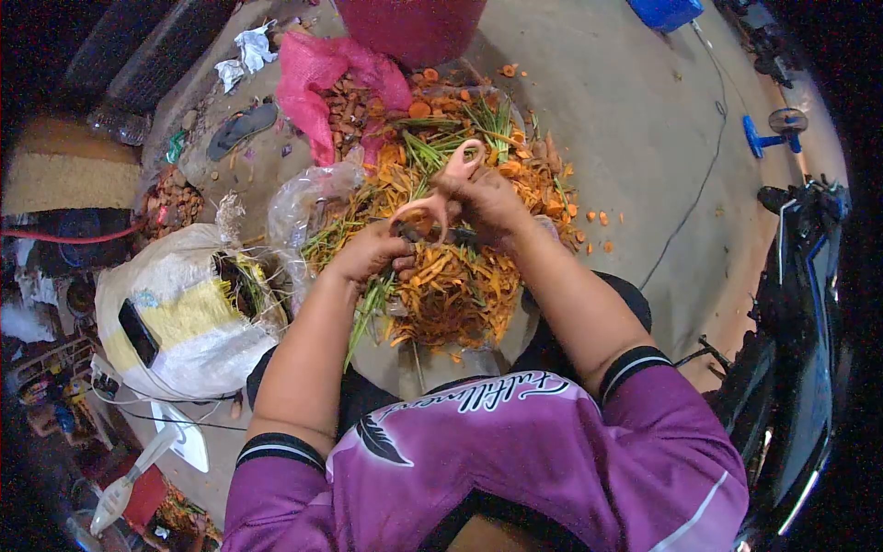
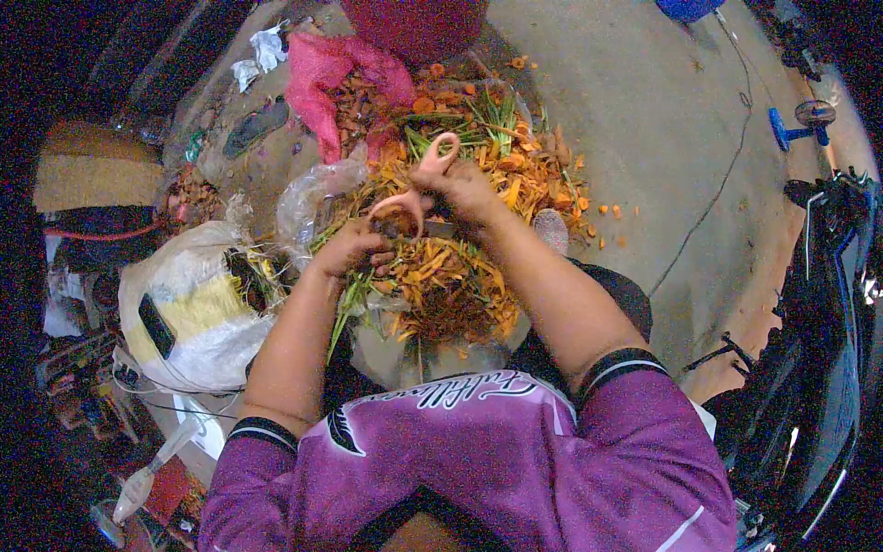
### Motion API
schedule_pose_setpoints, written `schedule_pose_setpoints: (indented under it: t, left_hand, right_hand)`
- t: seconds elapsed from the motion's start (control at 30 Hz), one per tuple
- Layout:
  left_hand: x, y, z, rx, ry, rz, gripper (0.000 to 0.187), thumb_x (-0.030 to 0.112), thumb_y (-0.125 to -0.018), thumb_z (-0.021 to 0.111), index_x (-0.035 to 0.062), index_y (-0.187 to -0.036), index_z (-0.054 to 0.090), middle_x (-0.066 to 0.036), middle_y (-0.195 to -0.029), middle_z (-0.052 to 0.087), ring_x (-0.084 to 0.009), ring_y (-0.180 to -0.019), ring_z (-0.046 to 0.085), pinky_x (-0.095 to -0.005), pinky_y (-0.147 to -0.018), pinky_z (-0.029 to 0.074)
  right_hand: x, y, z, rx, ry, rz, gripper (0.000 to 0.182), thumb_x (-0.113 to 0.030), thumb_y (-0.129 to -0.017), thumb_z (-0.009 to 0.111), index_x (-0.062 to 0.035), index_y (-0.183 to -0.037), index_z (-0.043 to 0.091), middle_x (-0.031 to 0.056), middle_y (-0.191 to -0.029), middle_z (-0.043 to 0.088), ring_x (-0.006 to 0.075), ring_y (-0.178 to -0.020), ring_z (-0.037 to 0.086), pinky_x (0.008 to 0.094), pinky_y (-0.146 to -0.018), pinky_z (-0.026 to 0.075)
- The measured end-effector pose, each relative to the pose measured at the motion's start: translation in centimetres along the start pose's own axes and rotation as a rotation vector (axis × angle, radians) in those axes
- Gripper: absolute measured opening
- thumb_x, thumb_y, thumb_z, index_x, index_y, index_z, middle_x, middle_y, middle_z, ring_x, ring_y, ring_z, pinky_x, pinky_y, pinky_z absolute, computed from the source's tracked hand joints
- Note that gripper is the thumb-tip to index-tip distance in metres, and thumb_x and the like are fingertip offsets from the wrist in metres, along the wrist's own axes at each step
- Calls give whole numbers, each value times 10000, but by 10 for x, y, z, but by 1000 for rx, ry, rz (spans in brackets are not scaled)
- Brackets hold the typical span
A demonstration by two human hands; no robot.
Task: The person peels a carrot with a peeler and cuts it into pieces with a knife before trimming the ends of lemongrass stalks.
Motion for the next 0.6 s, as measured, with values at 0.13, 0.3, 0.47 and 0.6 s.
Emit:
schedule_pose_setpoints:
  t: [0.13, 0.3, 0.47, 0.6]
  left_hand:
    - [-1, -4, 4, -58, 109, 51, 444, -20, -711, 438, 57, -1145, 383, -62, -923, 537, -86, -488, 398, -237, -468, 390]
    - [12, 7, 14, 13, 25, 15, 479, -17, -715, 477, 42, -1175, 360, -52, -927, 543, -74, -524, 427, -216, -480, 393]
    - [3, -3, 3, 170, -50, 12, 390, -8, -746, 500, 30, -1121, 402, -55, -848, 553, -91, -555, 481, -203, -472, 391]
    - [-3, -6, -1, 219, -160, -36, 297, 6, -767, 505, 39, -1056, 444, -56, -741, 552, -99, -530, 483, -203, -440, 368]
  right_hand:
    - [5, -20, -40, 166, 47, -151, 179, -223, -750, 600, -47, -749, 565, 24, -653, 559, 129, -561, 518, 258, -524, 411]
    - [-31, -6, -70, 407, -160, -229, 150, -175, -757, 598, -29, -749, 563, 31, -665, 572, 135, -579, 539, 266, -541, 438]
    - [-18, 3, -16, 170, -149, -92, 145, -167, -760, 609, -43, -792, 541, 33, -675, 551, 128, -555, 525, 250, -473, 411]
    - [-8, 7, 5, 75, 88, -78, 169, -181, -746, 620, -28, -777, 557, 32, -673, 567, 118, -559, 525, 240, -492, 409]
Point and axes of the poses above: each hand's wrist, its own y-axis away from the middle knuckle, its own z-axis out of the palm, x = y × z, the point moved 7 cm from there along -y, towards the middle knuckle
